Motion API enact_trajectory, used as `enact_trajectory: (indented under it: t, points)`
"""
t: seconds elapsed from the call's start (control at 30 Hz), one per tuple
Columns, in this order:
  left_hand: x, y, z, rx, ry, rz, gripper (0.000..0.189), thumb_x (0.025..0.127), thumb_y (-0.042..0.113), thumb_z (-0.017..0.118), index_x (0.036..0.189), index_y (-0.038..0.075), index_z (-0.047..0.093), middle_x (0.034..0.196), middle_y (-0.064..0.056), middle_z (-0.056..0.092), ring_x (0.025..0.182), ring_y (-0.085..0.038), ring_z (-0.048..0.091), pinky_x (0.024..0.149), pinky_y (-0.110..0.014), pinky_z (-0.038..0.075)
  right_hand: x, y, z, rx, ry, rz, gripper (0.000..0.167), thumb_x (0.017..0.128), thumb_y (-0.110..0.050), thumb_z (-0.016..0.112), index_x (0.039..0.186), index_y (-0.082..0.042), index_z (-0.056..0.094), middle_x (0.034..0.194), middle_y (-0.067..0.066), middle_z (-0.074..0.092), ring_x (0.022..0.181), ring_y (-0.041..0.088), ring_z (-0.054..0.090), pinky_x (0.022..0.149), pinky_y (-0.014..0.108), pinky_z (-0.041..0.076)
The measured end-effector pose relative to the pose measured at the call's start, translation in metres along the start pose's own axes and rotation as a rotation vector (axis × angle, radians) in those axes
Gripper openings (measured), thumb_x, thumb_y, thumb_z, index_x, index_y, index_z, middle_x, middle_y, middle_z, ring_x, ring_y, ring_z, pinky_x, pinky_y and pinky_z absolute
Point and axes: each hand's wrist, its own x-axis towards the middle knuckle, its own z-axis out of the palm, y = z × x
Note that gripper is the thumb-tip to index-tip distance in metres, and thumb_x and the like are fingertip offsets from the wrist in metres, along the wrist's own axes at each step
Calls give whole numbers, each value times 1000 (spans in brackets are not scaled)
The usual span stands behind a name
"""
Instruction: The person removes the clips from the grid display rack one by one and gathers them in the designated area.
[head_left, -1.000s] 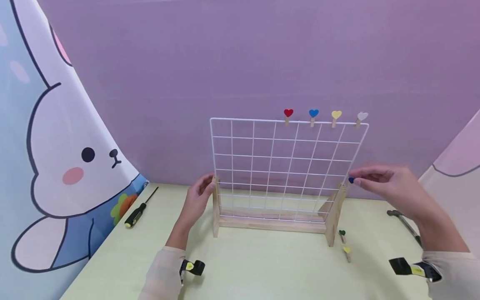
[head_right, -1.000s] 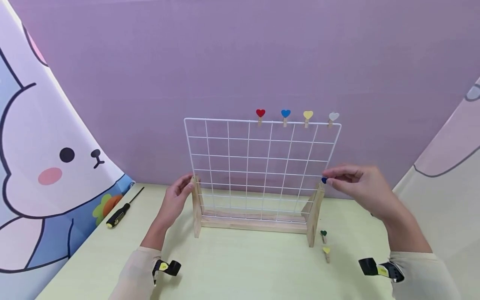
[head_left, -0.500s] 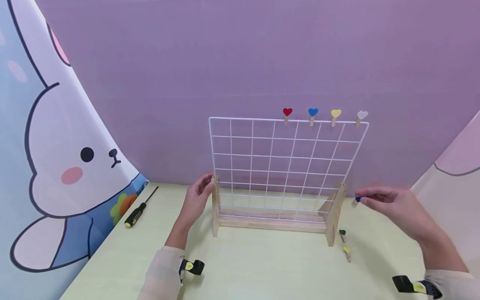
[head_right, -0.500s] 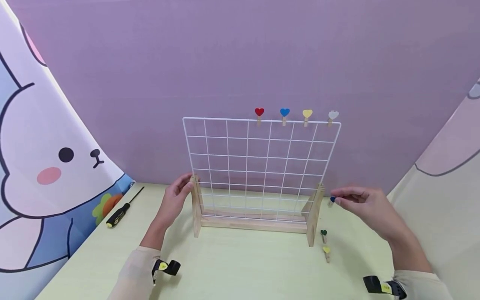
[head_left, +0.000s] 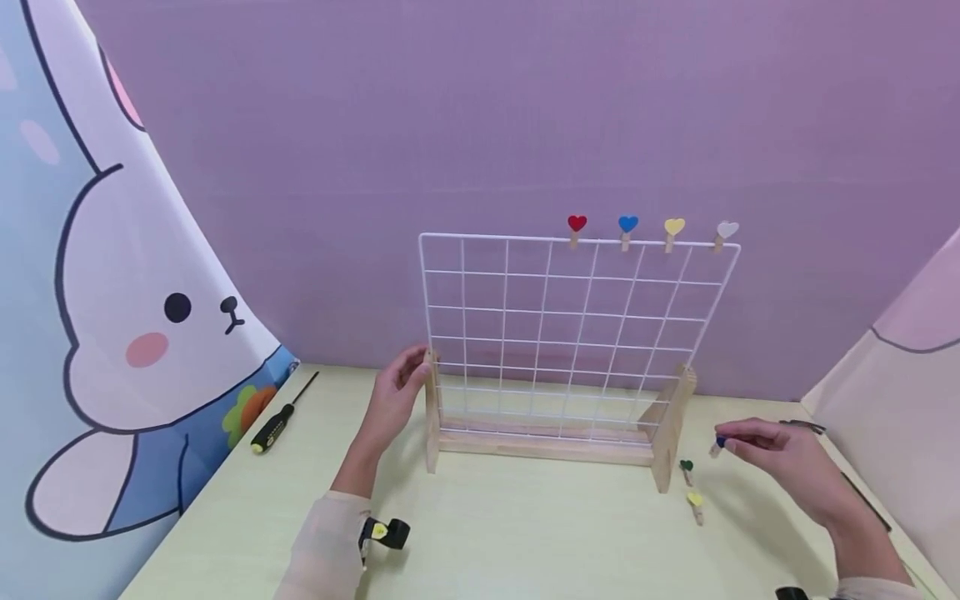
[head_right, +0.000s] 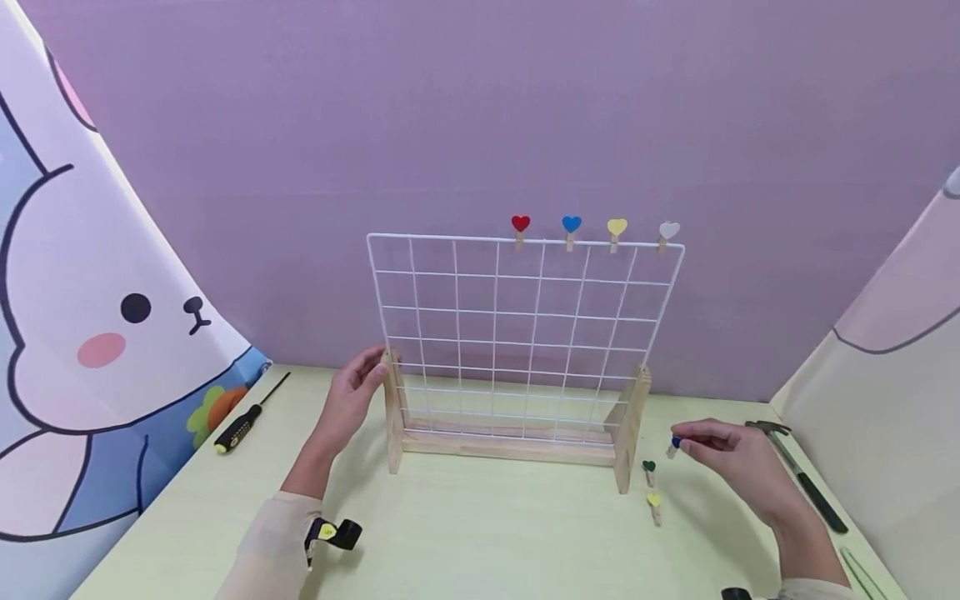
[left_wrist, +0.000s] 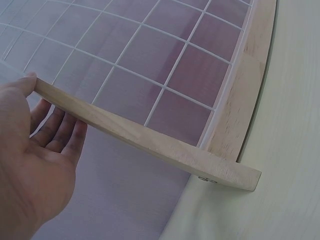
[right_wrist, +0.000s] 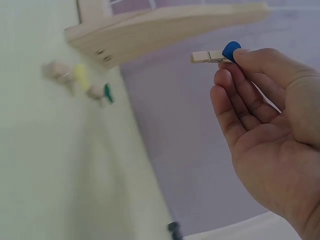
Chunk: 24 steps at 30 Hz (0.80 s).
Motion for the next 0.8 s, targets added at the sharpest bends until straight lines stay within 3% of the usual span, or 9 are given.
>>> enact_trajectory:
  t: [0.33,0.57,0.8]
  points:
    - [-1,0,0,8,-2,27,41,106,21,58,143,3,55,136,-24,63,113,-6,63,101,-13,51,-3,31,5,-95,-2,94,37,102,-32,67,128,-7,71,115,-19,76,105,-19,59,81,4,44]
    - [0,1,0,17,-5,30,41,107,20,57,143,2,54,136,-22,64,116,-9,63,102,-14,50,-3,46,8,12,-103,161,37,104,-21,64,131,3,67,119,-14,76,103,-15,62,83,6,46]
    - [-1,1,0,9,0,34,41,106,20,58,142,2,55,135,-21,65,115,-10,64,101,-14,51,2,55,13,-32,-153,159,35,102,-22,65,129,0,69,123,0,76,105,-13,61,85,9,45]
